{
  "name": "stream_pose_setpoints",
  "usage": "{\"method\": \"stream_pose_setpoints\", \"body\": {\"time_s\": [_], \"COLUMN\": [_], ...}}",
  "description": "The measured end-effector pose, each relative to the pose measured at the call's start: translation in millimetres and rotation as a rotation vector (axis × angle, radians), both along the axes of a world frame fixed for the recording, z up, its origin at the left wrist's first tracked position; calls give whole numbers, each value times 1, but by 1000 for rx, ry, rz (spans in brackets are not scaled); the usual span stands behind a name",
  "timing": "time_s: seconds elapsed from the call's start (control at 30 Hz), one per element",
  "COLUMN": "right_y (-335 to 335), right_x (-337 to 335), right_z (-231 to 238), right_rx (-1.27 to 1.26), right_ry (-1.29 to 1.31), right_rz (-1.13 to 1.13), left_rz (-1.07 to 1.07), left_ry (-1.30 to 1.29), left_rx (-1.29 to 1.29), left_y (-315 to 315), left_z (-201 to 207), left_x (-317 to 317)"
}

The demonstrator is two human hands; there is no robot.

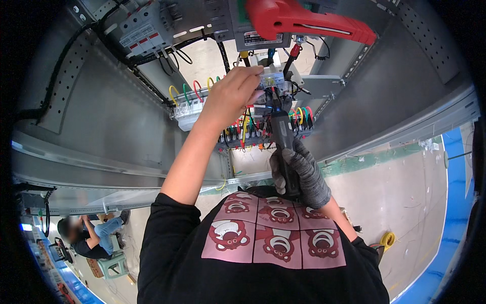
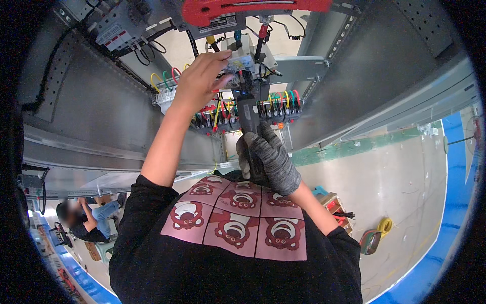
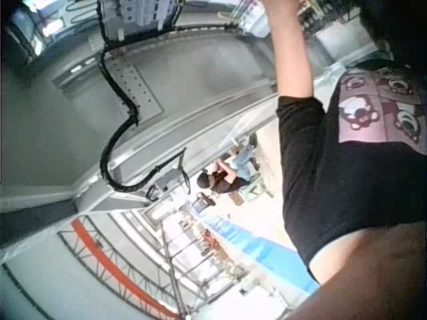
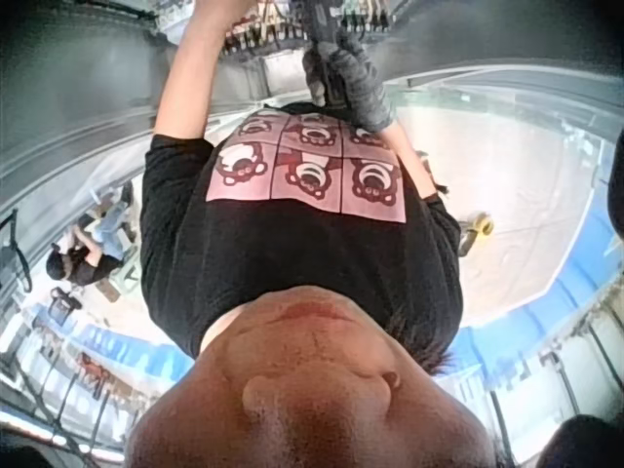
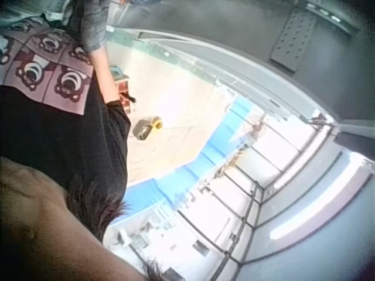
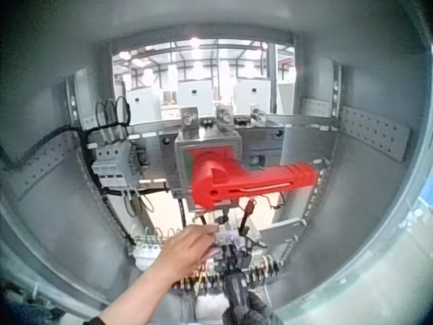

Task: The person works inside an open electrical panel, stripping wire ends with pliers and securing connections with a cordless screwdriver. They handle multiple colored wires and tighten terminals throughout the panel.

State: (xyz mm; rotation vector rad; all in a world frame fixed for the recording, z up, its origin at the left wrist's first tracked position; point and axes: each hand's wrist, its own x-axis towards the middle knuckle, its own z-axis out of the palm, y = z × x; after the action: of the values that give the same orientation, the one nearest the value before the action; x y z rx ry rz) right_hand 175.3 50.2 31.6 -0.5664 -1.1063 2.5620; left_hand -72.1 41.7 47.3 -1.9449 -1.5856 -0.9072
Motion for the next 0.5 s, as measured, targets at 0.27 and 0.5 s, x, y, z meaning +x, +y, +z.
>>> {"method": "stream_pose_setpoints", "body": {"time_s": [0.27,0.5], "right_y": [-2,-1], "right_x": [1,2], "right_z": [1,3], "right_rx": [-3,24], "right_ry": [-32,-49], "right_rz": [-22,-37], "left_rz": [-32,-25], "left_ry": [21,26], "left_rx": [146,128], "left_y": [7,9], "left_z": [-10,-12], "left_x": [-1,-2]}}
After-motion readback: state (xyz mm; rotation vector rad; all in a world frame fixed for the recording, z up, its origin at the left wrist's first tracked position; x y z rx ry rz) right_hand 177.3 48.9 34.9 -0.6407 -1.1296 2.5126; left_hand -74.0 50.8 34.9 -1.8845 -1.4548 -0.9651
